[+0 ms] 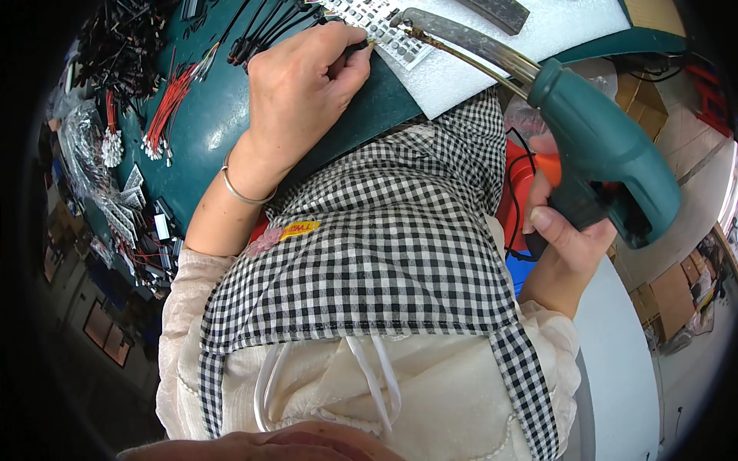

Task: The person uses a soldering iron to attach wires to a circuit board. They repeatedly pick up wires, apply heat to the connection points on the board, and place the finished units on the table. The person also uses a small handheld device to prepare the wire ends before soldering.

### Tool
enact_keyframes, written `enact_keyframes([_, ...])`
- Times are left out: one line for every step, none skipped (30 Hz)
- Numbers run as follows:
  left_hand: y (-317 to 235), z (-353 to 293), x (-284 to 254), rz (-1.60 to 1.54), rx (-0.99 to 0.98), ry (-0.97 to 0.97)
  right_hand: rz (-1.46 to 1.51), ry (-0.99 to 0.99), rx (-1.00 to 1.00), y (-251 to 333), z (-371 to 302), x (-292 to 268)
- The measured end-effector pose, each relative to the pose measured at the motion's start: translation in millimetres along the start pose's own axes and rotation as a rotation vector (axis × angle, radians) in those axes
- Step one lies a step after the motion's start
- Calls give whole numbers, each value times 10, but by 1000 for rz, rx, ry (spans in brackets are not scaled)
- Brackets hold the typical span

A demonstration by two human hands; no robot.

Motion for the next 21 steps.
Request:
enact_keyframes([8, -1, 1, -2, 19, -1, -3, -3, 4, 14, 2, 8])
enact_keyframes([14, 0, -2, -5, 38, -2, -7, -6, 7, 22, 1, 12])
enact_keyframes([23, 3, -8, -21, 53, 8, -5, 3, 18, 13, -6, -2])
enact_keyframes([28, 10, -22, -32, 69, 17, 0, 15, 26, -13, -16, -39])
enact_keyframes([33, 15, -33, -44, 86, 26, 4, 20, 26, -23, -19, -51])
enact_keyframes([42, 16, -39, -60, 91, 26, 7, 26, 26, -32, -23, -63])
enact_keyframes([56, 16, -43, -77, 96, 27, 10, 26, 19, -34, -19, -63])
enact_keyframes([68, 19, -45, -93, 101, 28, 12, 26, 13, -34, -17, -62])
enact_keyframes([77, 26, -47, -96, 114, 27, 13, 26, 12, -33, -17, -61])
enact_keyframes([84, 34, -50, -98, 127, 26, 16, 27, 12, -35, -16, -60])
enact_keyframes([88, 44, -56, -100, 140, 26, 18, 28, 11, -36, -17, -57])
enact_keyframes([89, 57, -62, -106, 148, 35, 15, 8, 10, -31, -22, -49])
enact_keyframes([89, 73, -71, -112, 154, 44, 11, -12, 11, -21, -29, -31])
enact_keyframes([89, 85, -80, -119, 160, 52, 7, -13, 11, -21, -34, -35])
enact_keyframes([92, 92, -89, -127, 161, 62, 2, -14, 11, -22, -40, -39])
enact_keyframes([95, 96, -100, -134, 161, 73, -3, 3, 11, -32, -47, -71])
enact_keyframes([97, 98, -103, -141, 160, 84, -5, 11, 17, -38, -52, -84])
enact_keyframes([97, 91, -97, -145, 164, 82, -7, 18, 21, -44, -57, -99])
enact_keyframes([100, 78, -87, -148, 168, 79, -7, 15, 31, -48, -64, -105])
enact_keyframes([102, 72, -80, -151, 172, 77, -8, 14, 35, -52, -71, -108])
enact_keyframes([100, 74, -73, -137, 179, 89, -9, 12, 38, -56, -77, -112])
Point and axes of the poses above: each hand's wrist, its own z-axis towards the middle knuckle, its own x-axis out of the palm, y = z × x, the point moved 3 cm from there along z, towards the middle knuckle, and after that the axes turned 14 degrees about x, right-handed, at the moved point
